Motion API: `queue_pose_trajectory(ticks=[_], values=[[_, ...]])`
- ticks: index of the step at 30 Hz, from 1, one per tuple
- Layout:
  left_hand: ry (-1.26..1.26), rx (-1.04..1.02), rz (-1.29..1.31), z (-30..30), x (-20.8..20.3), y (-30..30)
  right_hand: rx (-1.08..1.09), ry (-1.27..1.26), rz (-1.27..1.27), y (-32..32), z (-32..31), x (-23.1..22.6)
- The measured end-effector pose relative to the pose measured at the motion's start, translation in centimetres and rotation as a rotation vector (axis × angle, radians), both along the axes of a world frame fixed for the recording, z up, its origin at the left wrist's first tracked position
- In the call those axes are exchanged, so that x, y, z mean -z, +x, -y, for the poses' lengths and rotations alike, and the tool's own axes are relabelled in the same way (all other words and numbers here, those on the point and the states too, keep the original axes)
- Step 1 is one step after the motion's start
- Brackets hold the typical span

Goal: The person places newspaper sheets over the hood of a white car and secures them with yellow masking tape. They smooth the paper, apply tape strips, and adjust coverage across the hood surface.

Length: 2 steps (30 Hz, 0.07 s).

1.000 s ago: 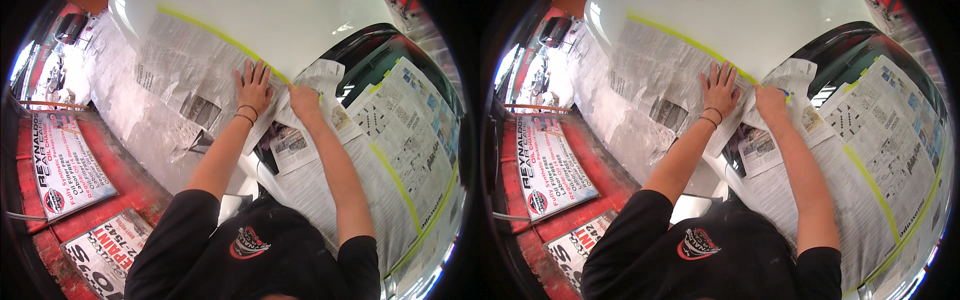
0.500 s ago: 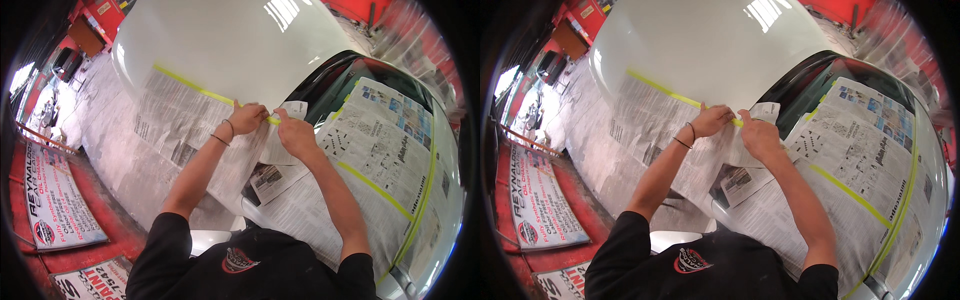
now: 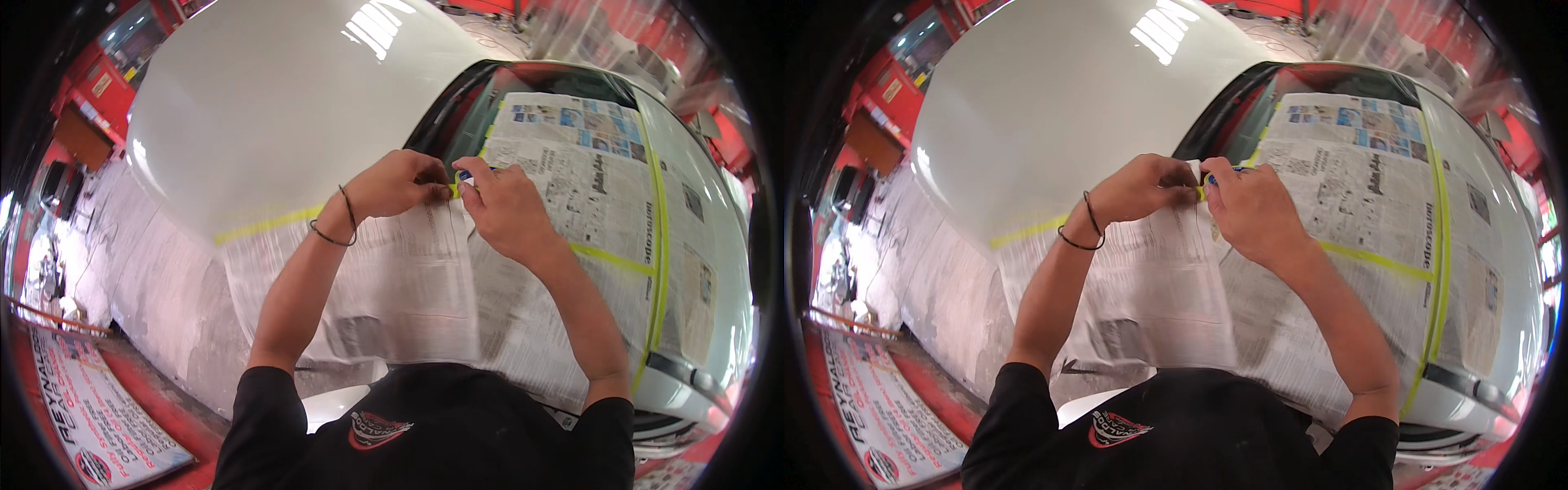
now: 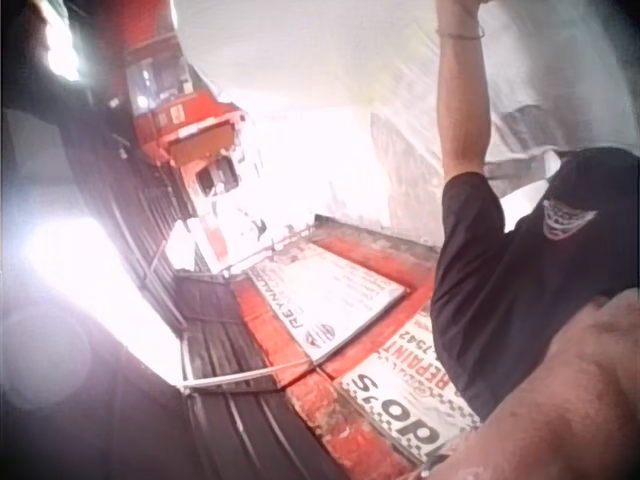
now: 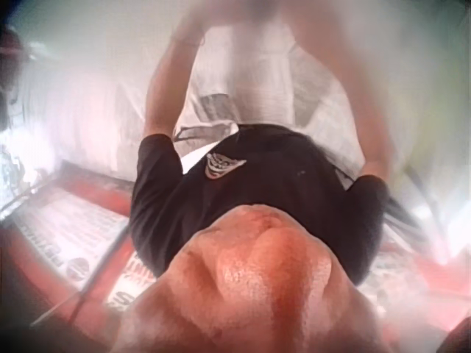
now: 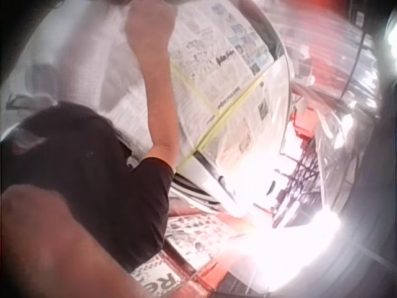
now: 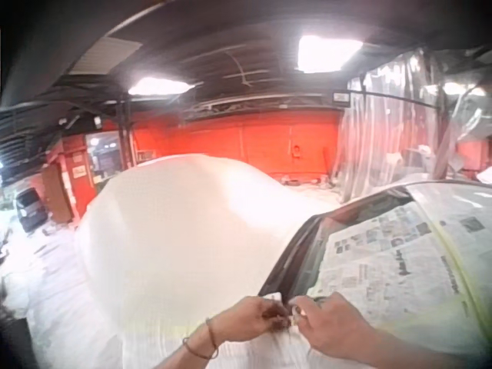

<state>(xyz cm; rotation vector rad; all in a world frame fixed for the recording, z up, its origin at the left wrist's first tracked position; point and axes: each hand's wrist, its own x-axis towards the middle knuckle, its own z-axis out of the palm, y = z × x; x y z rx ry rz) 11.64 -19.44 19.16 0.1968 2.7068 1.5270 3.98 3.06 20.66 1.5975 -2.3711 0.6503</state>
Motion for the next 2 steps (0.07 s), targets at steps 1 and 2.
queue_pose_trajectory(ticks=[1,2], values=[[0.052,0.006,0.003,-0.7,-0.1,-0.3,0.035,0.006,-0.011,-0.1,-1.1,-0.3],[0.105,0.013,0.007,-1.4,0.0,-0.5,0.070,0.013,-0.021,-0.2,-2.3,-0.5]])
